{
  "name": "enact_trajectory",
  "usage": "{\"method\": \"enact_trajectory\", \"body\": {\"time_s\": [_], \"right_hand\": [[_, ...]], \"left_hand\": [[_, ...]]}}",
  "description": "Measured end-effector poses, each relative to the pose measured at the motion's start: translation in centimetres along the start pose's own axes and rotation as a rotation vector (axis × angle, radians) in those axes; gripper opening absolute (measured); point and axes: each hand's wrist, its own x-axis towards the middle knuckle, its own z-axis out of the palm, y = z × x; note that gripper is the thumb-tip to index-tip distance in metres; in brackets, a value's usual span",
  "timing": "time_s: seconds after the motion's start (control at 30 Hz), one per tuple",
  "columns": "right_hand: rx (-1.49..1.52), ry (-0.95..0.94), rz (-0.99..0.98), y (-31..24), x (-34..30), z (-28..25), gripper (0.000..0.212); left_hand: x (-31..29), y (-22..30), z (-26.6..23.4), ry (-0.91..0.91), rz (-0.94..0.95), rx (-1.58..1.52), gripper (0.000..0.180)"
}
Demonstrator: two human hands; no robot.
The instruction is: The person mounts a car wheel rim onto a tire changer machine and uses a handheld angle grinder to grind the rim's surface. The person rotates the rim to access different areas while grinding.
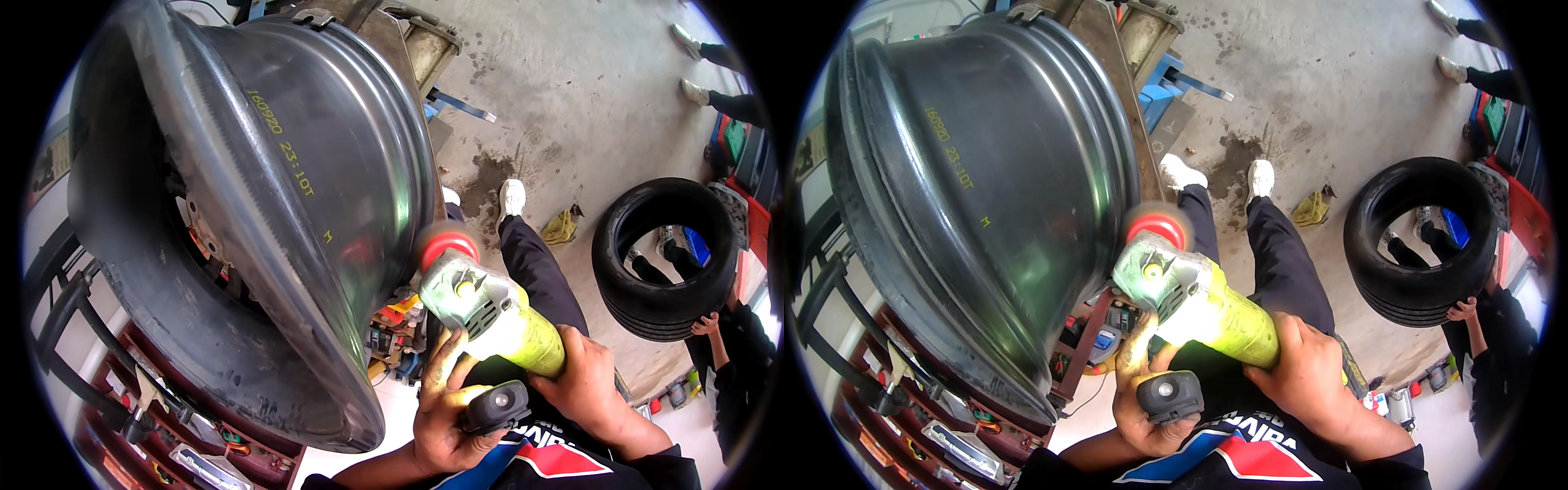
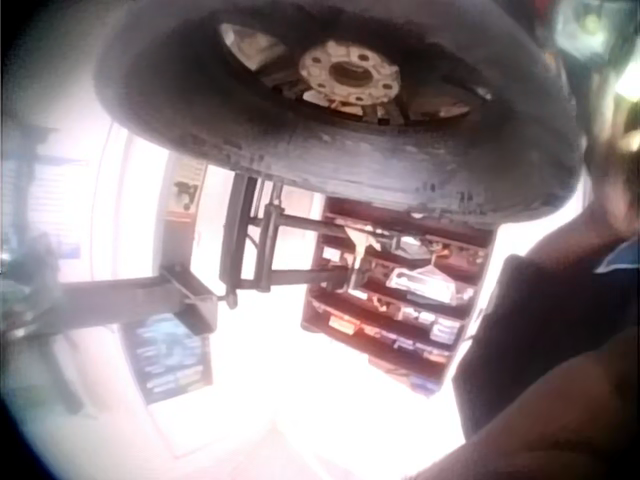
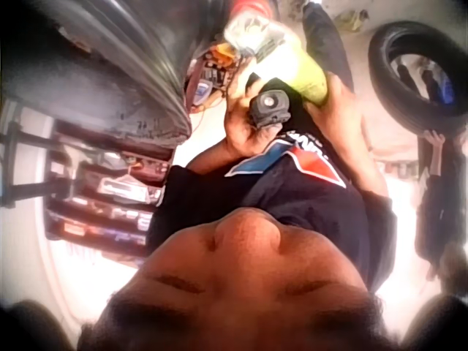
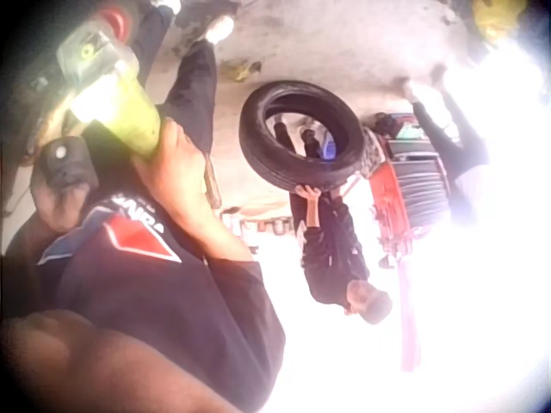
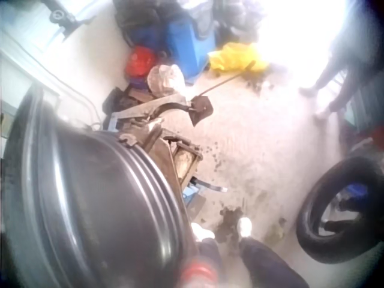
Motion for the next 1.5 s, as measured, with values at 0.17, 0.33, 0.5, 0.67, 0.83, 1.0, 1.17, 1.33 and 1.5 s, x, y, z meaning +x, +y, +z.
{"method": "enact_trajectory", "body": {"time_s": [0.17, 0.33, 0.5, 0.67, 0.83, 1.0, 1.17, 1.33, 1.5], "right_hand": [[-0.009, 0.004, 0.037, -0.4, 0.5, -0.5, 0.065], [-0.018, 0.006, 0.044, -0.6, 1.0, -1.4, 0.065], [-0.041, 0.026, 0.034, -0.7, 1.6, -2.1, 0.065], [-0.040, 0.051, 0.002, -0.5, 2.1, -2.5, 0.065], [-0.033, 0.091, -0.008, -0.4, 2.7, -2.8, 0.065], [-0.023, 0.120, -0.023, -0.6, 3.7, -3.6, 0.063], [0.045, 0.163, -0.018, -0.2, 3.3, -3.8, 0.063], [0.021, 0.029, 0.067, 0.6, -0.3, -2.3, 0.072], [-0.041, -0.068, -0.048, 0.6, -2.4, 0.4, 0.072]], "left_hand": [[0.7, -0.4, 0.0, -0.023, 0.026, -0.027, 0.043], [1.9, -0.1, -0.7, -0.104, 0.079, 0.036, 0.046], [2.8, 0.1, -0.8, -0.122, 0.092, 0.056, 0.046], [3.3, -0.4, -0.1, -0.087, 0.112, -0.044, 0.046], [4.4, -0.2, -0.1, -0.088, 0.114, -0.068, 0.049], [6.4, 0.3, -0.3, -0.056, 0.176, 0.061, 0.054], [6.4, -0.2, 0.2, -0.059, 0.206, 0.033, 0.053], [1.4, 0.0, 2.1, -0.008, 0.049, -0.205, 0.047], [-3.8, -0.2, 0.8, 0.021, -0.023, -0.055, 0.048]]}}
